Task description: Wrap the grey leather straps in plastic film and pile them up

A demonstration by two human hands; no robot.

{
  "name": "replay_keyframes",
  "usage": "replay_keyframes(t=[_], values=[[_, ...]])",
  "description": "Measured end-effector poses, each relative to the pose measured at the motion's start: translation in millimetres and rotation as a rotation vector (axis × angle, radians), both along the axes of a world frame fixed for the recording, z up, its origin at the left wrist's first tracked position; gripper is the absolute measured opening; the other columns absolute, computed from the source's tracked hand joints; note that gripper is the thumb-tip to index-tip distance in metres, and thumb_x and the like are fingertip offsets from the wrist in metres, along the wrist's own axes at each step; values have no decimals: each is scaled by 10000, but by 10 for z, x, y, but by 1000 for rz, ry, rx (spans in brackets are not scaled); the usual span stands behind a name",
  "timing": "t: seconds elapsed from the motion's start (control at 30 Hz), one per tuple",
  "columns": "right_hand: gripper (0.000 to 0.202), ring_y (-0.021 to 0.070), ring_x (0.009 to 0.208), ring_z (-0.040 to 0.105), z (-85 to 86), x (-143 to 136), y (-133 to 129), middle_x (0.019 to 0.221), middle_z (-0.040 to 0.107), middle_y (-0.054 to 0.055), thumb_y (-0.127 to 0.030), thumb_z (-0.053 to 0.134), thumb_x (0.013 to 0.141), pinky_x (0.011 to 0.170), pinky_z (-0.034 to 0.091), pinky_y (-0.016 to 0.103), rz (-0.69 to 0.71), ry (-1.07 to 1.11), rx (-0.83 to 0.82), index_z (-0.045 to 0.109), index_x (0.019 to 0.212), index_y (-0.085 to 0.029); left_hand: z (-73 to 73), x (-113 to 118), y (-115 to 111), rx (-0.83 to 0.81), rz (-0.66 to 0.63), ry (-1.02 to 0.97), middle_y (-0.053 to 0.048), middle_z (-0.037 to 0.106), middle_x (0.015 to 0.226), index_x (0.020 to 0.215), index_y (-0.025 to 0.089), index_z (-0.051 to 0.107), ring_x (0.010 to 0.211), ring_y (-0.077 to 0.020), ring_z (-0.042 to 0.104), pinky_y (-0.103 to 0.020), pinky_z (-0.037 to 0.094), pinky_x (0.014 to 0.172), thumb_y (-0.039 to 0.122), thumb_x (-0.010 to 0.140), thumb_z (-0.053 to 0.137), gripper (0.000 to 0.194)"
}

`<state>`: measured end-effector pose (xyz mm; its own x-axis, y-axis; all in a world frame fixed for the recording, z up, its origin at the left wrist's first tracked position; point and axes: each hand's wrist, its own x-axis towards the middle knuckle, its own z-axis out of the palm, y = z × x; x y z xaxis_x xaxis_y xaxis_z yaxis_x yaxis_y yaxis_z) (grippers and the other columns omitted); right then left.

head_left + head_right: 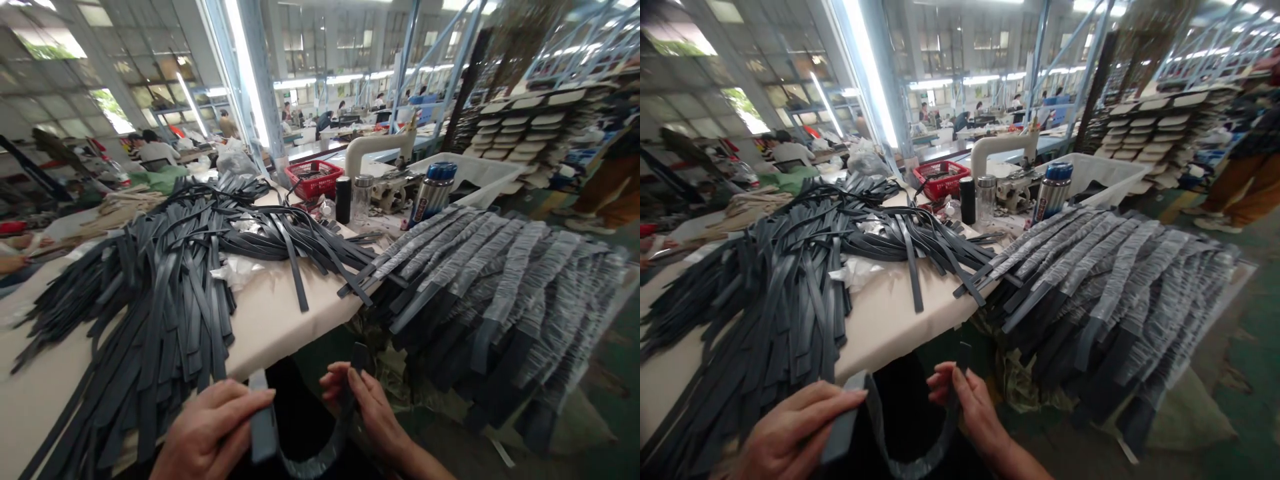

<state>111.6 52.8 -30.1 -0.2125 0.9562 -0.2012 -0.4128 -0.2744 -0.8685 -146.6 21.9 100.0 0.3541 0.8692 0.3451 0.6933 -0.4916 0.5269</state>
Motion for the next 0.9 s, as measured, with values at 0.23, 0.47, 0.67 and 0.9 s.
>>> replay_keyframes(t=[0.23, 0.47, 0.67, 0.9], values=[[444, 289, 1278, 489, 253, -102, 104, 1426, 502, 95, -543, 440, 937, 1008, 458, 451, 47, -6, 200, 626, 1227, -265, -112, 501, 352, -142, -163, -190, 0, 572, 1340, 992, 387, 723, 1351, -268, 383, -467, 359, 1103, 313, 872, 600, 188], [544, 260, 1188, 565, 351, -226, 109, 1299, 609, 82, -547, 403, 947, 1051, 423, 451, 66, 36, 243, 401, 1433, -302, -456, 931, 379, -741, -178, -897, -57, 638, 1115, 865, 220, 759, 1118, -226, 538, -354, 398, 1026, 368, 878, 602, 216], [521, 275, 1220, 542, 539, -105, 217, 1317, 603, 92, -588, 385, 937, 1076, 392, 448, 174, -211, 315, 580, 1296, -266, -617, 947, 338, -870, -40, -922, -2, 560, 739, 813, 136, 707, 687, -114, 464, -237, 382, 667, 463, 838, 634, 337], [375, 276, 1151, 595, 647, 5, 410, 1062, 739, 78, -478, 475, 935, 1147, 263, 489, 195, -254, 431, 758, 889, -237, -757, 1035, 329, -786, -20, -905, -17, 592, 775, 848, 141, 677, 734, -148, 512, -254, 402, 681, 470, 798, 671, 333]])
